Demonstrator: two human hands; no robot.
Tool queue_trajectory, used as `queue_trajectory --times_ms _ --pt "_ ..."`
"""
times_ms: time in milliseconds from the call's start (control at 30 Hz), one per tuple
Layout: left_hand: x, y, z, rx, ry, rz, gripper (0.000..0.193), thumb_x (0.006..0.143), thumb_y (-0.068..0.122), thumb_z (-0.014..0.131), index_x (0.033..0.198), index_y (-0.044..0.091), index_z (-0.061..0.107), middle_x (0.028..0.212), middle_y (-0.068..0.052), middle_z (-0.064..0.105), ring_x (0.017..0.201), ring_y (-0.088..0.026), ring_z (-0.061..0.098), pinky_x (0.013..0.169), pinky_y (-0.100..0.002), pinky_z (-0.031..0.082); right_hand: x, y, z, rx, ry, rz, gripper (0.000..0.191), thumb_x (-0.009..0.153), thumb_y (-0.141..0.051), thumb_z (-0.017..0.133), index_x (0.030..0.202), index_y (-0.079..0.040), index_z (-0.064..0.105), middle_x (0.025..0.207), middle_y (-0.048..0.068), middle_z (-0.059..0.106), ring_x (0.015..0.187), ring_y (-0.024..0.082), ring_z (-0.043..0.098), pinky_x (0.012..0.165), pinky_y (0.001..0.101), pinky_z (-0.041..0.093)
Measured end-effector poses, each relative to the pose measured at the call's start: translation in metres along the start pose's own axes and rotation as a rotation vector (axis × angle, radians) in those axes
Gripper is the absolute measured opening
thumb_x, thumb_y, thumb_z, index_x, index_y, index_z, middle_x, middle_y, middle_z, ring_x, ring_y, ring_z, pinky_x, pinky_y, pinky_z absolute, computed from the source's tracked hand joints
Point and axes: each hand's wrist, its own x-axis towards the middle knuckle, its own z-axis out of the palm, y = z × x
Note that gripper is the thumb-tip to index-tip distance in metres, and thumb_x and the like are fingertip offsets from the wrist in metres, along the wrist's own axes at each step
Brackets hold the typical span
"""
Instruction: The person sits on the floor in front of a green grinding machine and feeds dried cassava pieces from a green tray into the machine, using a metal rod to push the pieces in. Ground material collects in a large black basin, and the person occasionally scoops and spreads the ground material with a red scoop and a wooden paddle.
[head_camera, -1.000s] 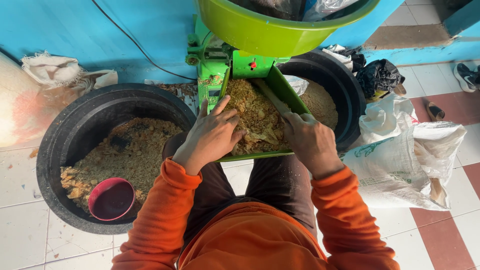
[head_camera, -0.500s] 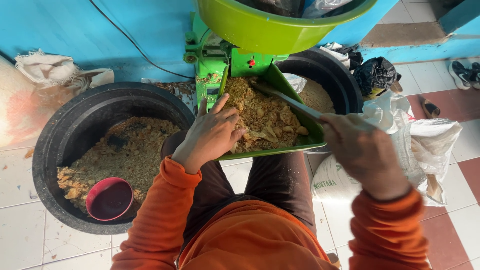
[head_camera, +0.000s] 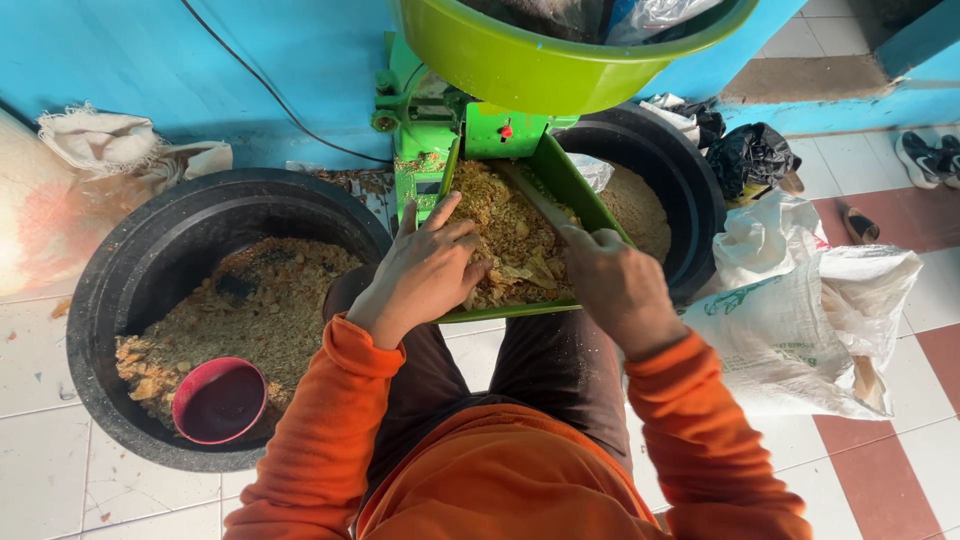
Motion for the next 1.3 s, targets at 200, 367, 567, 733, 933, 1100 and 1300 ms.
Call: queue_trajectory --times_ms 200,367,567,733,933,1100,1300 --pt "0.003 0.0 0.002 -0.008 0.018 0.014 0.039 0.098 0.038 0.059 0.106 0.002 0.073 0.131 -0.009 0.064 0.148 -0.035 0.032 0.114 -0.07 0.025 0.005 -0.003 -0.006 0.041 -0.016 0.071 0.029 0.1 -0.018 0.063 0.125 -0.004 0.068 0.079 0.01 0.067 0.047 0.02 0.062 0.042 0.0343 0.054" --pt "0.005 -0.006 0.008 0.013 -0.006 0.017 0.041 0.101 0.039 0.056 0.109 0.002 0.072 0.132 -0.01 0.063 0.149 -0.036 0.03 0.116 -0.07 0.024 -0.015 -0.001 -0.071 0.104 0.063 0.022 0.023 0.1 -0.013 0.067 0.119 -0.002 0.072 0.087 0.012 0.071 0.05 0.018 0.062 0.043 0.0321 0.051" --pt "0.005 -0.013 0.015 -0.03 0.059 0.04 0.041 0.099 0.038 0.056 0.109 0.002 0.073 0.132 -0.011 0.064 0.147 -0.038 0.031 0.114 -0.07 0.023 -0.027 0.007 -0.114 -0.018 -0.05 0.047 0.022 0.098 -0.017 0.069 0.116 -0.006 0.074 0.083 0.01 0.07 0.054 0.019 0.065 0.046 0.0348 0.053" --pt "0.001 -0.009 0.008 0.013 -0.034 0.005 0.041 0.102 0.039 0.056 0.107 0.002 0.074 0.13 -0.008 0.065 0.15 -0.035 0.031 0.117 -0.07 0.024 -0.013 0.011 -0.062 -0.283 -0.096 -0.12 0.032 0.106 -0.02 0.059 0.131 -0.002 0.068 0.079 0.009 0.069 0.047 0.017 0.062 0.037 0.0316 0.05" --pt "-0.002 -0.002 0.001 0.0 0.037 0.034 0.038 0.096 0.036 0.062 0.11 0.003 0.074 0.132 -0.008 0.065 0.147 -0.035 0.033 0.113 -0.071 0.026 -0.011 0.011 0.001 0.028 -0.059 0.054 0.03 0.105 -0.021 0.057 0.128 -0.004 0.067 0.082 0.016 0.07 0.046 0.018 0.063 0.039 0.0312 0.052" --pt "0.004 0.002 0.004 -0.014 0.043 0.026 0.038 0.096 0.036 0.061 0.114 0.004 0.073 0.133 -0.008 0.064 0.148 -0.035 0.032 0.114 -0.071 0.025 -0.006 0.019 0.012 0.074 0.099 -0.02 0.03 0.105 -0.025 0.058 0.127 -0.007 0.067 0.088 0.014 0.07 0.056 0.021 0.065 0.048 0.0315 0.055" --pt "0.009 0.001 0.008 0.019 -0.004 0.016 0.042 0.099 0.039 0.058 0.117 0.004 0.072 0.137 -0.009 0.062 0.149 -0.036 0.03 0.114 -0.071 0.023 -0.007 0.03 -0.056 -0.093 -0.051 0.062 0.024 0.103 -0.02 0.062 0.121 -0.007 0.072 0.084 0.013 0.072 0.043 0.015 0.061 0.034 0.029 0.048"
